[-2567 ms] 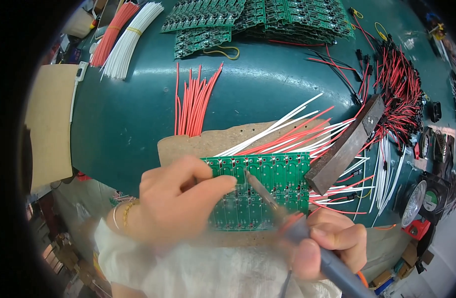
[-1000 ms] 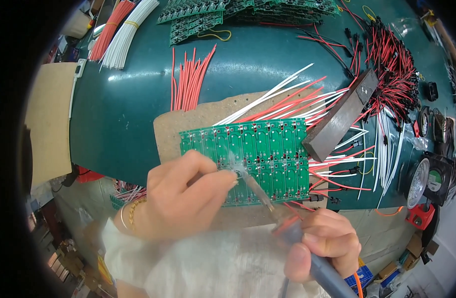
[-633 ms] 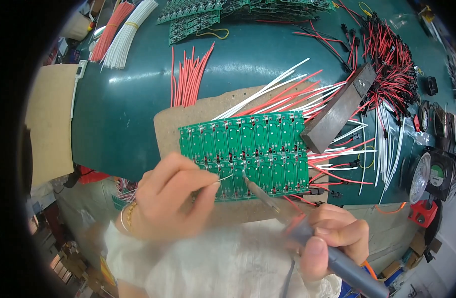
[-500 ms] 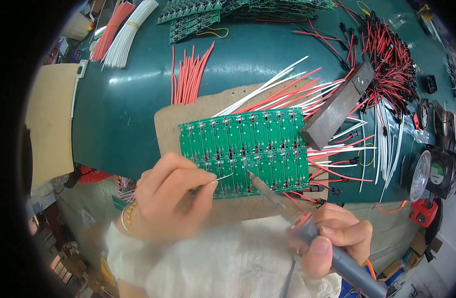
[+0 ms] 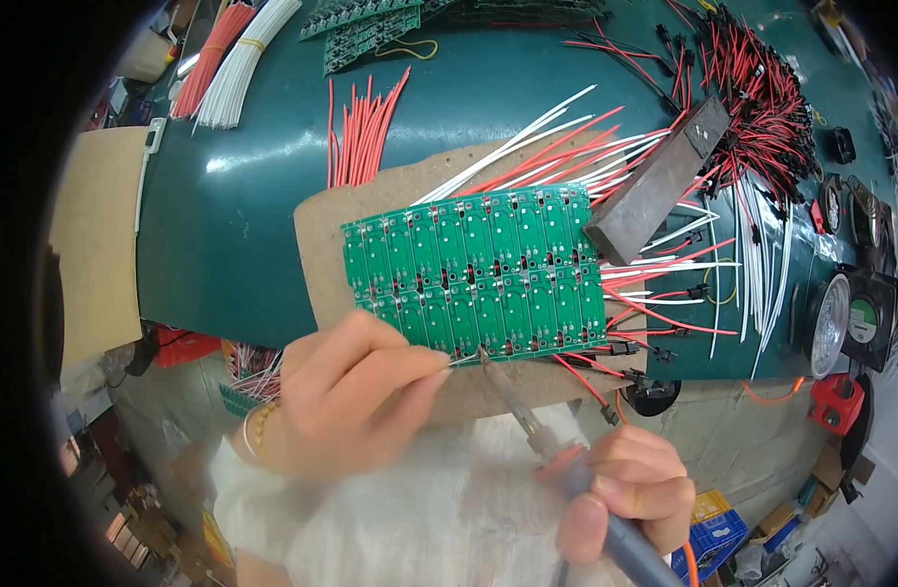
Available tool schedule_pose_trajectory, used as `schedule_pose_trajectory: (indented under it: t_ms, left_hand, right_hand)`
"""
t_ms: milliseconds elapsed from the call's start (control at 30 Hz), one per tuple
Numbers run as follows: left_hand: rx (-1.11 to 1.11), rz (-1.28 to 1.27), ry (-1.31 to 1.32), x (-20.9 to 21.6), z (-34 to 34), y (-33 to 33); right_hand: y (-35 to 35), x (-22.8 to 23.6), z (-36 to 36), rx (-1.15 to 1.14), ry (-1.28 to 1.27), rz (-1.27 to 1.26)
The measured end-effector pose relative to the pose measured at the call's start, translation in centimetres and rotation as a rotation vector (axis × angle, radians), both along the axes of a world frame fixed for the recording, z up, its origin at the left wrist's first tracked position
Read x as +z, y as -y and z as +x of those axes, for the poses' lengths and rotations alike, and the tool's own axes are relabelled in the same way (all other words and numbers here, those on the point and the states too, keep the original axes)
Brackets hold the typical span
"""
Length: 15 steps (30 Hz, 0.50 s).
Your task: The person solders wires onto a series of small printed circuit boards using a soldering iron and solder wire.
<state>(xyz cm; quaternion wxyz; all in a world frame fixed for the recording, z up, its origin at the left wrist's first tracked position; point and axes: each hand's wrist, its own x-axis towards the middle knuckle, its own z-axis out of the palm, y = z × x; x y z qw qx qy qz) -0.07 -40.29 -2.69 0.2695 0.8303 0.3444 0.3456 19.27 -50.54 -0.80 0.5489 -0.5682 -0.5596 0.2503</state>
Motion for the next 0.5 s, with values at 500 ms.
schedule_pose_trajectory:
  t_ms: [500]
  left_hand:
    - [0.053,-0.050,0.019,0.8,-1.5,1.0]
  right_hand:
    - [1.4,0.5,-1.8,0.007,0.160,0.021]
